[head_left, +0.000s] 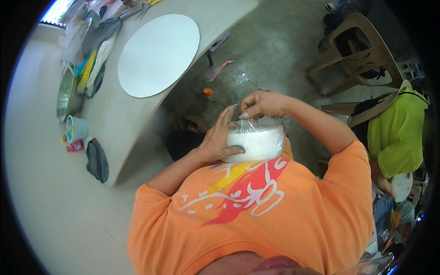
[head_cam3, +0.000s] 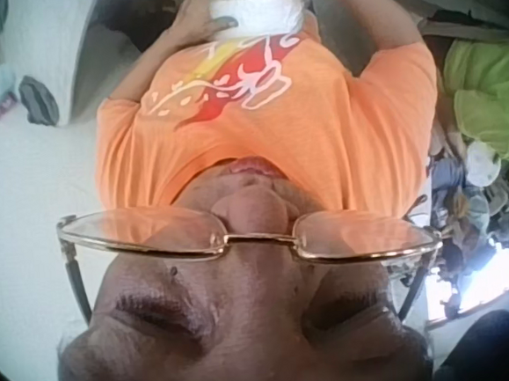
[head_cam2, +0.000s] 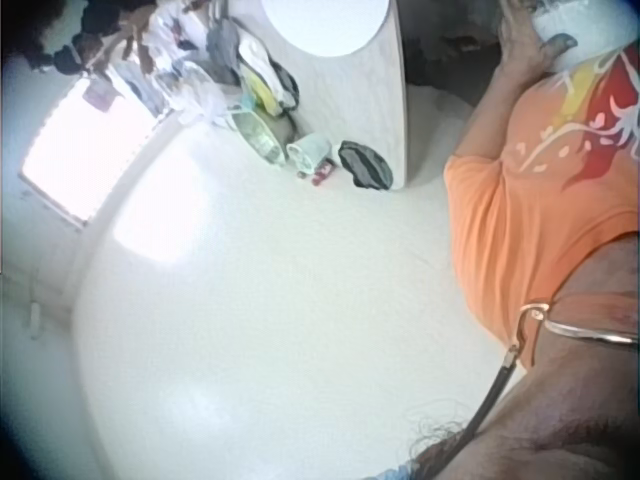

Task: The person wraps a round white food item with plastic wrap, smoothing and folding the edges by hand. They rotate the item to cover all sides and press the wrap to secure it.

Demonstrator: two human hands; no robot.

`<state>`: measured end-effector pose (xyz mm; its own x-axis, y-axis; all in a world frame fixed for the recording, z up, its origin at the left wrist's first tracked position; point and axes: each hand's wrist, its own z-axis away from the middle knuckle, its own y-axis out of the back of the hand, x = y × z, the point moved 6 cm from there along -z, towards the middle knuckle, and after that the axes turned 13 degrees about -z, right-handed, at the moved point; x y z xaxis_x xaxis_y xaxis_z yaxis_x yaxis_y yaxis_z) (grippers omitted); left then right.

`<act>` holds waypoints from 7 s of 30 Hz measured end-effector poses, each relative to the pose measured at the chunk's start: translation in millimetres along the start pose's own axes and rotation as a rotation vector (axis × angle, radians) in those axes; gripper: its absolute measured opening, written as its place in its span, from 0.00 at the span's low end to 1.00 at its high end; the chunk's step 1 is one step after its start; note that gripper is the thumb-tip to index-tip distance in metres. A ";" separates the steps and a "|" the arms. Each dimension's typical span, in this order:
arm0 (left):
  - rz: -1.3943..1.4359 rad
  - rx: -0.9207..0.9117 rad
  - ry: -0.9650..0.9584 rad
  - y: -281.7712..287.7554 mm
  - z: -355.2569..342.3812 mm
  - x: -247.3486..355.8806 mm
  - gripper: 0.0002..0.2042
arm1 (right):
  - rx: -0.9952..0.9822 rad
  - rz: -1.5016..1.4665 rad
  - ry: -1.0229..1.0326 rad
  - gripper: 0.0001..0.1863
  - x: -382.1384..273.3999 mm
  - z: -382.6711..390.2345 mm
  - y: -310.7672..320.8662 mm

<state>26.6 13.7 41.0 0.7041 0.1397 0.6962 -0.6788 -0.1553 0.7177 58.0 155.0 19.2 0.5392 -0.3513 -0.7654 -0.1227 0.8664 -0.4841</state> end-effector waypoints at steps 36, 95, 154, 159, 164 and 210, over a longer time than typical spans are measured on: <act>-0.095 -0.033 -0.122 -1.5 -8.4 15.2 0.28 | -0.003 0.703 0.371 0.35 30.6 -23.5 -5.3; 0.162 -0.052 -0.165 8.1 -11.9 -8.0 0.27 | 0.462 0.641 -0.235 0.53 42.9 41.6 25.4; 0.135 -0.089 0.061 -13.5 -74.4 32.0 0.11 | 0.621 -0.222 0.249 0.15 26.5 112.1 38.1; 0.103 -0.026 -0.056 -8.0 -72.6 37.4 0.09 | 0.429 -0.243 0.036 0.09 18.6 110.1 20.7; 0.093 -0.032 -0.047 -6.0 -66.0 28.9 0.11 | 0.435 -0.106 0.148 0.07 12.8 104.5 23.1; 0.238 -0.133 -0.071 -9.2 -55.0 -14.4 0.25 | 0.262 -0.310 0.089 0.09 21.0 76.6 43.0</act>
<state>11.3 66.9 25.1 0.5311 0.0452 0.8461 -0.8451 -0.0448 0.5328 127.8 212.1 14.8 0.4419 -0.6289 -0.6397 0.2561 0.7719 -0.5819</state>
